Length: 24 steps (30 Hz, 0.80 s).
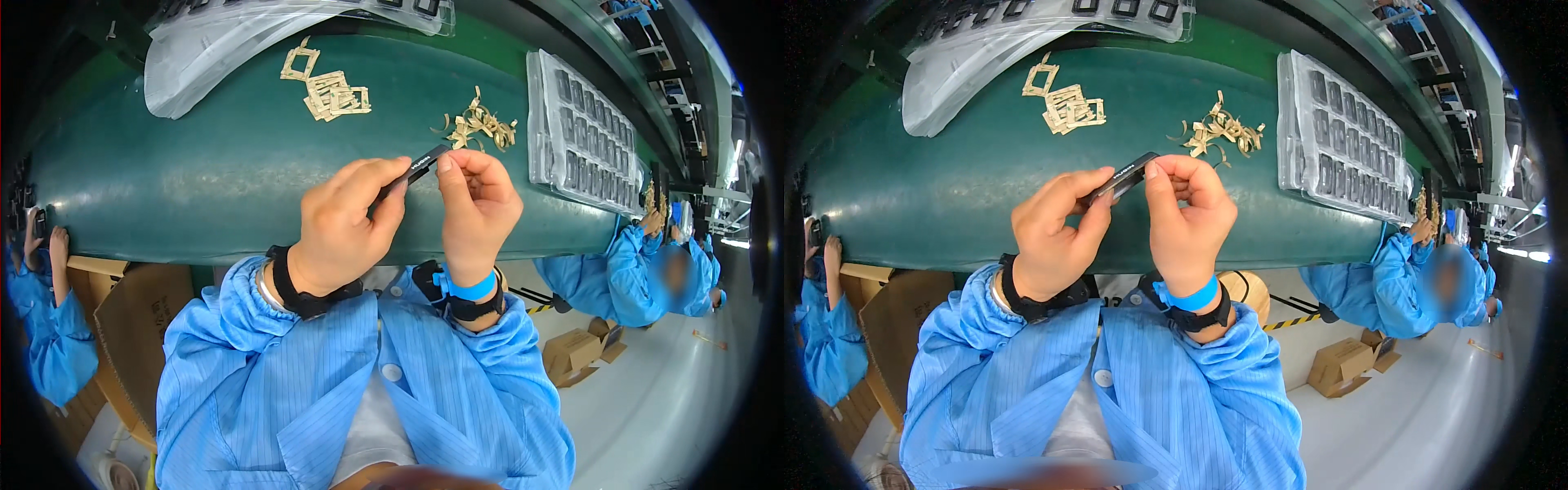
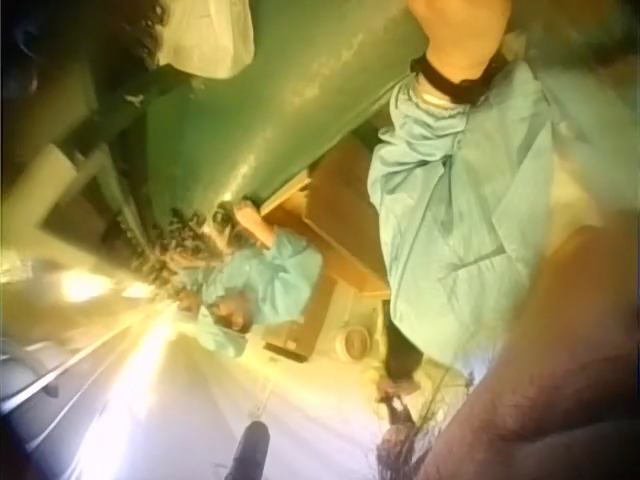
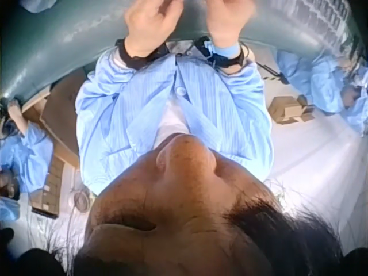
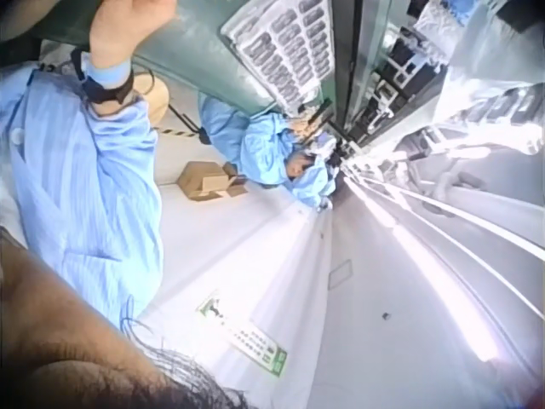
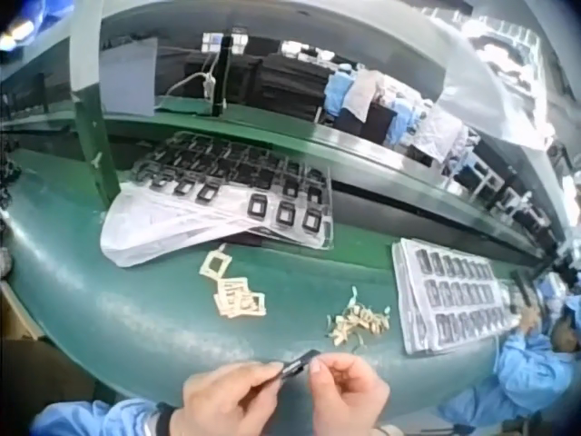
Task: Assembling and packaging electronic components in a factory setting.
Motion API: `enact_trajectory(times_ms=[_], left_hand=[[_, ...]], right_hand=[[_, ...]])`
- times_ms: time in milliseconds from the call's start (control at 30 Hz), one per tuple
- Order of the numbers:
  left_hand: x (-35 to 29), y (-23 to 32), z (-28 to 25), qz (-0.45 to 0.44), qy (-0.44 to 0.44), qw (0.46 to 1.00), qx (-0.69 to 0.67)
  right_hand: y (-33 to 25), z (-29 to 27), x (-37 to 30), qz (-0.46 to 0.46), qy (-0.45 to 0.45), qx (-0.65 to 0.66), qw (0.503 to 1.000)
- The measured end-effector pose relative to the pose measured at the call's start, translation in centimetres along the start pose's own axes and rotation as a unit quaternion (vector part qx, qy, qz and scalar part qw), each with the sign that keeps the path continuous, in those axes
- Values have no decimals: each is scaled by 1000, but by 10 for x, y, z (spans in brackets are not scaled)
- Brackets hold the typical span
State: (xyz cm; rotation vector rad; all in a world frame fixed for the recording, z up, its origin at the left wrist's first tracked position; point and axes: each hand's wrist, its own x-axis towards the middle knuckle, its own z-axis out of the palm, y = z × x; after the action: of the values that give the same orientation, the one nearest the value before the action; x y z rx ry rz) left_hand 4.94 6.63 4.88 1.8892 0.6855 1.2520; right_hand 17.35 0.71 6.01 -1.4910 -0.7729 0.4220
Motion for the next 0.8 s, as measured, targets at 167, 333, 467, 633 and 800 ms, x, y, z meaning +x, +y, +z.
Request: enact_trajectory(times_ms=[167, 333, 467, 633, 800], left_hand=[[3, 1, 1, -47, -22, 999, 13], [5, -6, 8, -63, 4, 998, 19], [7, -6, 13, -76, 0, 997, 9], [9, -9, 17, -68, -26, 997, 19], [10, -9, 23, -35, -28, 998, 43]], right_hand=[[8, -7, 6, -197, -20, -196, 960], [14, -17, 8, -327, -55, -250, 910], [7, -21, 6, -248, -58, -187, 949], [18, -20, 11, -66, -3, -105, 992], [15, -16, 16, 50, 16, -14, 999]])
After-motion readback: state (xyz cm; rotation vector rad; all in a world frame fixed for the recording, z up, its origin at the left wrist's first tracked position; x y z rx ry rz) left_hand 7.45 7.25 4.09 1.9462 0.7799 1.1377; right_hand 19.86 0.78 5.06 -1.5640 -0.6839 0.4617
